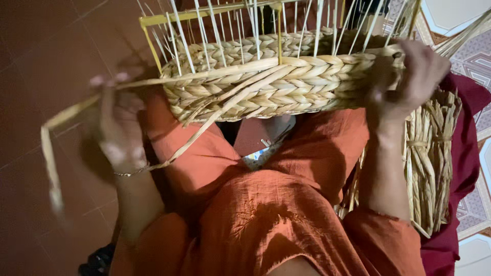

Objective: The person weaves a basket by hand using dried palm leaves, threading them through a yellow metal frame. They repeatedly pull and tuck the leaves to form a tight braided pattern around the frame.

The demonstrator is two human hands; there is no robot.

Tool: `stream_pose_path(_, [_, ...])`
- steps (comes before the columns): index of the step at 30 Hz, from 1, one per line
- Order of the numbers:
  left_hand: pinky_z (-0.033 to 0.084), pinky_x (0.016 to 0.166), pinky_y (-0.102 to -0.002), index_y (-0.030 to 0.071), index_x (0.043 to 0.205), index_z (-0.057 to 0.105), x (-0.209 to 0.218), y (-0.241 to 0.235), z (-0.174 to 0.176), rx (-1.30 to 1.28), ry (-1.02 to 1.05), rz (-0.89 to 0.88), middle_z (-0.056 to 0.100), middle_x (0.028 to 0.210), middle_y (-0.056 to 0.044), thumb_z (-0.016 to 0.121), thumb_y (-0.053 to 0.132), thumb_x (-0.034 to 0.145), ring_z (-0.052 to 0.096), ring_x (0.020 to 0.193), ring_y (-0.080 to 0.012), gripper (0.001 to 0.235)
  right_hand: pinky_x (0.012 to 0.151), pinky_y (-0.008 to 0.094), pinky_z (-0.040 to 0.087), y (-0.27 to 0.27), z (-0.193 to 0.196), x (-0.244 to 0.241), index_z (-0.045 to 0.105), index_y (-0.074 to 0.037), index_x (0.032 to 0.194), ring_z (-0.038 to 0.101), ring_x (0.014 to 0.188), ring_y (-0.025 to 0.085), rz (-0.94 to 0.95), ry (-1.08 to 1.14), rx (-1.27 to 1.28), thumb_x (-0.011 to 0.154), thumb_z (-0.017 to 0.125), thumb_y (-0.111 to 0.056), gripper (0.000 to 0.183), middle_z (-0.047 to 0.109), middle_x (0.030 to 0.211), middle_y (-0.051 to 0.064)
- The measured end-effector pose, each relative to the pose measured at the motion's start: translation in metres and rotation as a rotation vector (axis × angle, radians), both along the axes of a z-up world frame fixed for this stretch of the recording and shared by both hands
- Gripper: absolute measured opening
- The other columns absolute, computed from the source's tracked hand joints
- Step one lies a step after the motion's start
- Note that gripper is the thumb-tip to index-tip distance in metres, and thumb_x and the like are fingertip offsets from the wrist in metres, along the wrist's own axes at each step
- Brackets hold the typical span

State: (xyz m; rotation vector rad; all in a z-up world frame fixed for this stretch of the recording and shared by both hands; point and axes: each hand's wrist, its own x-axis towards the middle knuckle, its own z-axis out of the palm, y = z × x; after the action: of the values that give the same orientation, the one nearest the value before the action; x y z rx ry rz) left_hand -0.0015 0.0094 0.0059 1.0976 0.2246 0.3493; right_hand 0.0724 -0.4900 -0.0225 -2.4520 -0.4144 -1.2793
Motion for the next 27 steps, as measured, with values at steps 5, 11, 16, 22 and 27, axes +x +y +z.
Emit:
stream_pose_path(5, [0.054,0.065,-0.024,0.0,0.113,0.066,-0.006,-0.024,0.006,0.359,0.204,-0.301,0.073,0.097,-0.014,0.055,0.017,0.114,0.066,0.075,-0.0122,0.02,0.079,0.028,0.049,0.081,0.038,-0.007,0.065,-0.013,0.135,0.056,0.094,0.02,0.41,0.223,-0.343,0.101,0.068,-0.006,0.034,0.068,0.133,0.009])
stream_pose_path(11, [0.051,0.063,-0.023,-0.004,0.11,0.065,-0.022,-0.031,0.037,0.278,0.193,-0.323,0.071,0.089,-0.012,0.049,0.022,0.115,0.063,0.07,-0.012,0.03,0.066,0.025,0.055,0.119,0.054,-0.004,0.062,-0.011,0.143,0.054,0.079,0.017,0.473,0.291,-0.497,0.097,0.068,-0.003,0.046,0.069,0.136,0.01])
stream_pose_path(16, [0.054,0.071,-0.027,-0.004,0.115,0.061,-0.044,-0.043,0.047,0.522,-0.142,-0.108,0.069,0.097,-0.015,0.057,0.017,0.12,0.064,0.077,-0.0143,0.022,0.047,0.02,0.047,0.113,0.033,0.021,0.062,0.002,0.117,0.054,0.056,0.01,0.738,0.546,-0.109,0.116,0.058,-0.003,0.007,0.061,0.077,0.009])
stream_pose_path(22, [0.058,0.085,-0.043,0.002,0.12,0.063,-0.065,-0.085,0.072,1.347,-0.725,-0.055,0.069,0.109,-0.017,0.058,0.02,0.101,0.069,0.093,-0.0276,0.027,0.04,0.026,0.047,0.1,0.026,0.037,0.061,0.006,0.114,0.058,0.046,0.015,0.697,0.842,0.06,0.109,0.059,-0.004,0.011,0.063,0.066,0.011])
stream_pose_path(27, [0.059,0.082,-0.035,-0.005,0.113,0.065,0.026,-0.138,0.03,1.53,-0.599,-0.249,0.068,0.109,-0.019,0.067,0.0,0.101,0.066,0.094,-0.0278,0.013,0.084,0.032,0.063,0.108,0.045,0.03,0.064,0.006,0.116,0.077,0.097,0.023,0.785,0.829,0.305,0.107,0.069,-0.003,0.014,0.074,0.107,0.019])
